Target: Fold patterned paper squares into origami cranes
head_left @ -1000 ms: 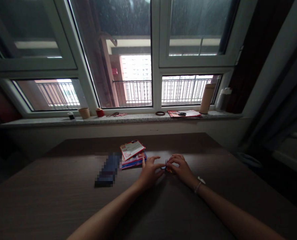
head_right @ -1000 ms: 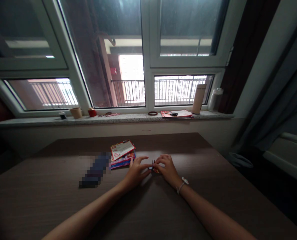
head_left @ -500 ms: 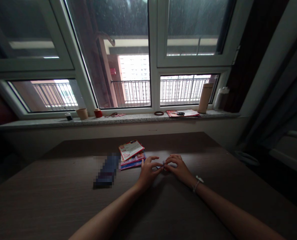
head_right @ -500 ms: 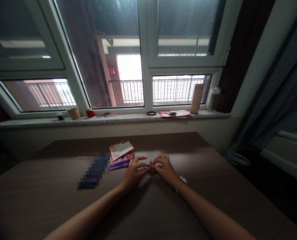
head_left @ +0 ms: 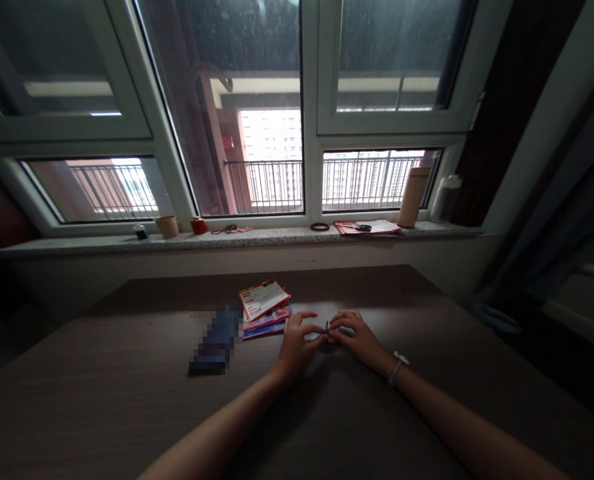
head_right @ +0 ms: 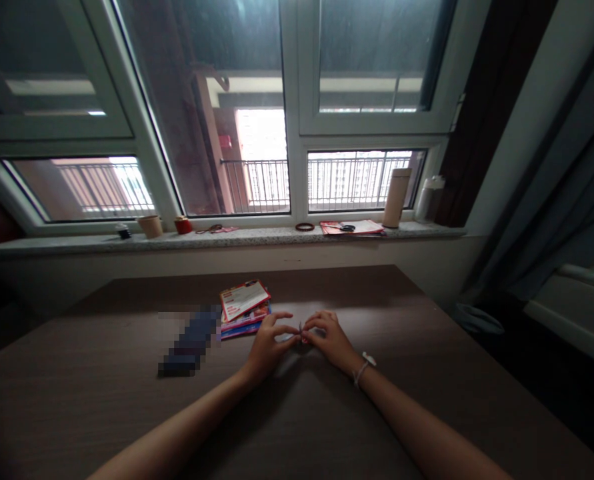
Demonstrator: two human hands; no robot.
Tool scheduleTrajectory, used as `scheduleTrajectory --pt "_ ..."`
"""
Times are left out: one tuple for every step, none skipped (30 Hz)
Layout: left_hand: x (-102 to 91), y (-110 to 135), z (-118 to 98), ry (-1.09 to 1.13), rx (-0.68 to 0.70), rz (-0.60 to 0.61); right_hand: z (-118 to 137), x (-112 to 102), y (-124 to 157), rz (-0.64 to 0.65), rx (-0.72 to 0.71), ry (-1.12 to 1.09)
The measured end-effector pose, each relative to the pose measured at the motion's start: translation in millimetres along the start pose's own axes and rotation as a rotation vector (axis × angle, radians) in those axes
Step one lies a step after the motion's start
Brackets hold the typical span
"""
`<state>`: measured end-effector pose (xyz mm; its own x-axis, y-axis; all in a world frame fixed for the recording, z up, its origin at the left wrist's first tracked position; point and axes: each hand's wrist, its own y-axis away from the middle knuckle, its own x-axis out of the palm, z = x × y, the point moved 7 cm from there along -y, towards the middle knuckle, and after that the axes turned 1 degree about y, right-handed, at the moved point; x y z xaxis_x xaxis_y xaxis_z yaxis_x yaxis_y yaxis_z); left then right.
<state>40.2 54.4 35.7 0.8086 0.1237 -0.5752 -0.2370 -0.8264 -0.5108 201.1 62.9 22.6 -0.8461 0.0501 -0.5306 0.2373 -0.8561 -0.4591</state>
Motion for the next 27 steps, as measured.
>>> scheduleTrajectory --pt "0.0 0.1 0.0 0.0 -0.001 0.0 -0.3 0.6 0.0 0.006 -0.001 0.0" --pt "-0.1 0.1 -0.1 0.0 -0.001 -0.001 -0.4 1.2 0.1 0.014 -0.003 0.001" --pt "-0.2 0.1 -0.4 -0.002 0.0 -0.001 -0.6 1.7 0.0 0.021 -0.005 0.003" --pt "-0.3 0.1 -0.9 -0.003 0.003 -0.001 -0.7 1.9 0.0 0.023 -0.005 0.005" --pt "-0.4 0.1 -1.4 -0.004 0.005 -0.001 -0.8 2.0 -0.1 0.025 -0.005 0.007" --pt "-0.5 0.2 -1.7 -0.004 0.007 -0.003 -0.9 1.9 -0.3 0.024 -0.004 0.009" --pt "-0.5 0.2 -2.0 -0.003 0.008 -0.002 -0.8 1.9 -0.4 0.024 -0.003 0.011" --pt "-0.6 0.3 -2.2 -0.002 0.008 -0.002 -0.7 1.6 -0.5 0.02 -0.002 0.012" --pt "-0.6 0.3 -2.3 -0.002 0.007 -0.002 -0.3 1.4 -0.5 0.017 -0.003 0.013" --pt "-0.6 0.4 -2.3 -0.004 0.006 -0.002 0.3 1.1 -0.5 0.015 -0.005 0.014" --pt "-0.6 0.4 -2.3 -0.007 0.005 -0.002 1.0 0.8 -0.4 0.013 -0.007 0.015" --pt "-0.4 0.3 -2.4 -0.011 0.005 0.0 1.5 0.5 -0.2 0.011 -0.009 0.016" --pt "0.0 0.2 -2.3 -0.014 0.004 0.005 1.8 0.1 0.0 0.008 -0.009 0.018" --pt "0.4 0.1 -2.3 -0.016 0.003 0.009 1.8 -0.5 0.3 0.001 -0.008 0.019" --pt "0.8 -0.1 -2.2 -0.016 0.004 0.014 1.6 -1.0 0.5 -0.004 -0.007 0.019" --pt "1.2 -0.2 -2.2 -0.016 0.006 0.017 1.2 -1.6 0.7 -0.013 -0.005 0.019" --pt "1.6 -0.4 -2.3 -0.018 0.008 0.02 0.7 -2.2 0.8 -0.02 -0.004 0.018" --pt "1.9 -0.5 -2.2 -0.02 0.01 0.022 0.1 -2.6 0.9 -0.027 -0.002 0.016" --pt "2.2 -0.6 -2.2 -0.025 0.013 0.025 -0.6 -2.8 0.9 -0.031 -0.001 0.014" --pt "2.7 -0.7 -2.2 -0.031 0.016 0.03 -1.3 -2.9 0.8 -0.034 0.0 0.013" --pt "3.1 -0.7 -2.1 -0.037 0.019 0.035 -2.0 -2.8 0.8 -0.035 0.002 0.013" --pt "3.4 -0.6 -2.0 -0.042 0.022 0.038 -2.6 -2.7 0.7 -0.036 0.002 0.013" --pt "3.6 -0.5 -1.8 -0.046 0.025 0.04 -3.2 -2.4 0.6 -0.034 0.003 0.014" --pt "3.7 -0.4 -1.5 -0.049 0.028 0.04 -3.9 -2.2 0.5 -0.033 0.004 0.015" --pt "3.7 -0.2 -1.2 -0.049 0.029 0.038 -4.4 -2.0 0.4 -0.032 0.006 0.017" --pt "3.6 0.0 -0.9 -0.048 0.029 0.036 -4.8 -2.0 0.3 -0.033 0.008 0.018" --pt "3.6 0.2 -0.6 -0.048 0.028 0.035 -4.8 -2.1 0.3 -0.033 0.008 0.019"
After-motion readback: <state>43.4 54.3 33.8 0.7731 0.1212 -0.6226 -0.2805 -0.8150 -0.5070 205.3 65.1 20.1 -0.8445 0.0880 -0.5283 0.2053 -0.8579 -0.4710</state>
